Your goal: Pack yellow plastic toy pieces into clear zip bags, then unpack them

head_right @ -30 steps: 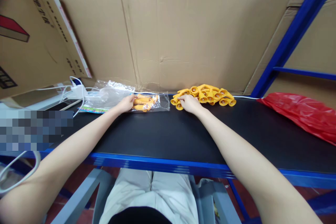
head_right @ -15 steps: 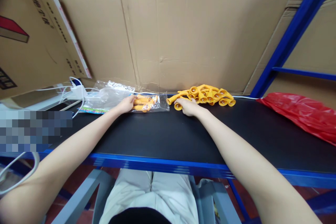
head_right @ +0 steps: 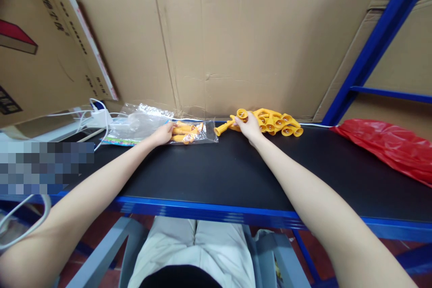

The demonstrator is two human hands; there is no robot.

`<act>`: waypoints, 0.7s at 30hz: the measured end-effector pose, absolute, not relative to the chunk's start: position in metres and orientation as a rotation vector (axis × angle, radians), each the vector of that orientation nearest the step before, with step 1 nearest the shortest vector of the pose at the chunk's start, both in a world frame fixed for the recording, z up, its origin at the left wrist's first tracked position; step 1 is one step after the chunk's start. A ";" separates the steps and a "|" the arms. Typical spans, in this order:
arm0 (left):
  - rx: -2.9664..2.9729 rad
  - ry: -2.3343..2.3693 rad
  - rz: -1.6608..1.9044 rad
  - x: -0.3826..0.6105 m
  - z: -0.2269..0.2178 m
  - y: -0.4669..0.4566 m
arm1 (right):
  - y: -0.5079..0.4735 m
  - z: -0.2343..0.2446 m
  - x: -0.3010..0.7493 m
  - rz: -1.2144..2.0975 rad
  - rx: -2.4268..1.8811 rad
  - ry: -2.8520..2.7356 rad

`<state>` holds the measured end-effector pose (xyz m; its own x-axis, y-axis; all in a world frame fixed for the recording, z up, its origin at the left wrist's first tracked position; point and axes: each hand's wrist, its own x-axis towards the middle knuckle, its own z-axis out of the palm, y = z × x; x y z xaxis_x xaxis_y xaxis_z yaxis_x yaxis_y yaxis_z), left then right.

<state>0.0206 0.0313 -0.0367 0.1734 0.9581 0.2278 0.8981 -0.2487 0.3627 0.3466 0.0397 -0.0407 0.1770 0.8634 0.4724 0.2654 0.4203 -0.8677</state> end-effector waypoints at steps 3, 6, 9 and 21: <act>2.303 1.830 0.616 0.020 -0.037 0.031 | 0.039 -0.039 0.344 0.700 -1.029 -1.203; 2.295 1.831 0.615 0.019 -0.038 0.032 | 0.037 -0.035 0.342 0.706 -1.006 -1.114; 2.290 1.818 0.643 0.019 -0.039 0.033 | 0.034 -0.030 0.343 0.641 -1.062 -1.069; 2.271 1.781 0.729 0.017 -0.043 0.037 | 0.018 -0.021 0.344 -0.055 -1.289 -1.645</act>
